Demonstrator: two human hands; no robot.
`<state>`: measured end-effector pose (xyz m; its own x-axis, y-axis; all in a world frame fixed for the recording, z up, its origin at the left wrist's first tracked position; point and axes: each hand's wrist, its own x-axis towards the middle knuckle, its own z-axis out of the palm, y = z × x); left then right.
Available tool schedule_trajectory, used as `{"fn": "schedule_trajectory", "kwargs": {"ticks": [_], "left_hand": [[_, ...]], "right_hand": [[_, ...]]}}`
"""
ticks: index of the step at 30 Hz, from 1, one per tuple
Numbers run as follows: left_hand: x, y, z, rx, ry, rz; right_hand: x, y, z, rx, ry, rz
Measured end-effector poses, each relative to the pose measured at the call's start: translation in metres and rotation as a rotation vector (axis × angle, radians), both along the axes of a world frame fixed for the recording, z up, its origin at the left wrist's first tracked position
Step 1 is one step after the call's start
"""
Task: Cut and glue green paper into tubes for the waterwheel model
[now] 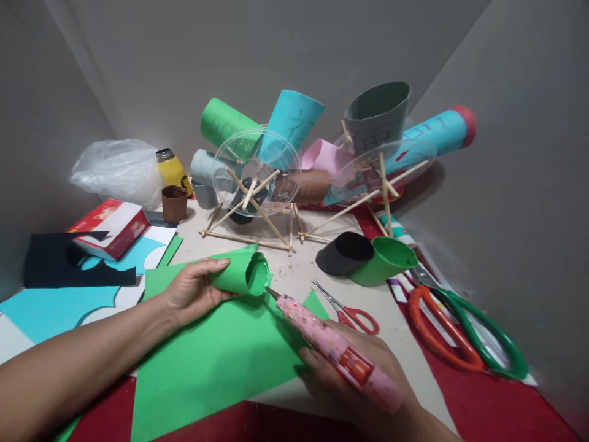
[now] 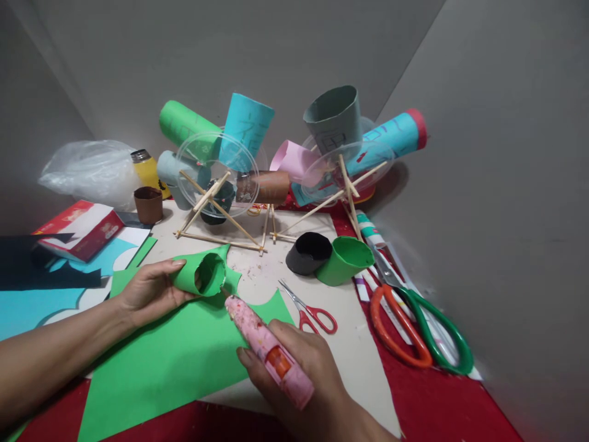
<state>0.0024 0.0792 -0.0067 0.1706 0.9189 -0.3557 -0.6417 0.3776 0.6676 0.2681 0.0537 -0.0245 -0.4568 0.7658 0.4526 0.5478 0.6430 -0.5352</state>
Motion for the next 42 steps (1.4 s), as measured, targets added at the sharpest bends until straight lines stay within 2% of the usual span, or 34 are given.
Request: {"fn": "schedule_trajectory", "kwargs": {"ticks": [5,12,19,28,36,42], "left_hand": [[-0.001,0.0,-0.001,0.016,-0.014,0.01],[0.0,0.002,-0.001,-0.011,-0.023,0.053],[0.001,0.001,0.001,-0.036,-0.008,0.064],[-0.001,0.001,-0.001,-0.008,-0.024,0.021],[0.0,0.001,0.0,-0.034,-0.012,0.025],[0.0,0.001,-0.001,-0.054,-0.018,0.03]], "right_hand": [[-0.002,0.0,0.003,-0.151,0.06,0.102],[-0.006,-0.001,0.01,-0.069,0.02,0.118],[-0.006,0.0,0.007,-0.092,0.053,0.137],[-0.001,-0.003,-0.006,-0.185,0.081,0.134],[-0.002,0.0,0.005,-0.176,0.077,0.153],[0.0,-0.001,-0.002,-0.254,0.139,0.151]]}}
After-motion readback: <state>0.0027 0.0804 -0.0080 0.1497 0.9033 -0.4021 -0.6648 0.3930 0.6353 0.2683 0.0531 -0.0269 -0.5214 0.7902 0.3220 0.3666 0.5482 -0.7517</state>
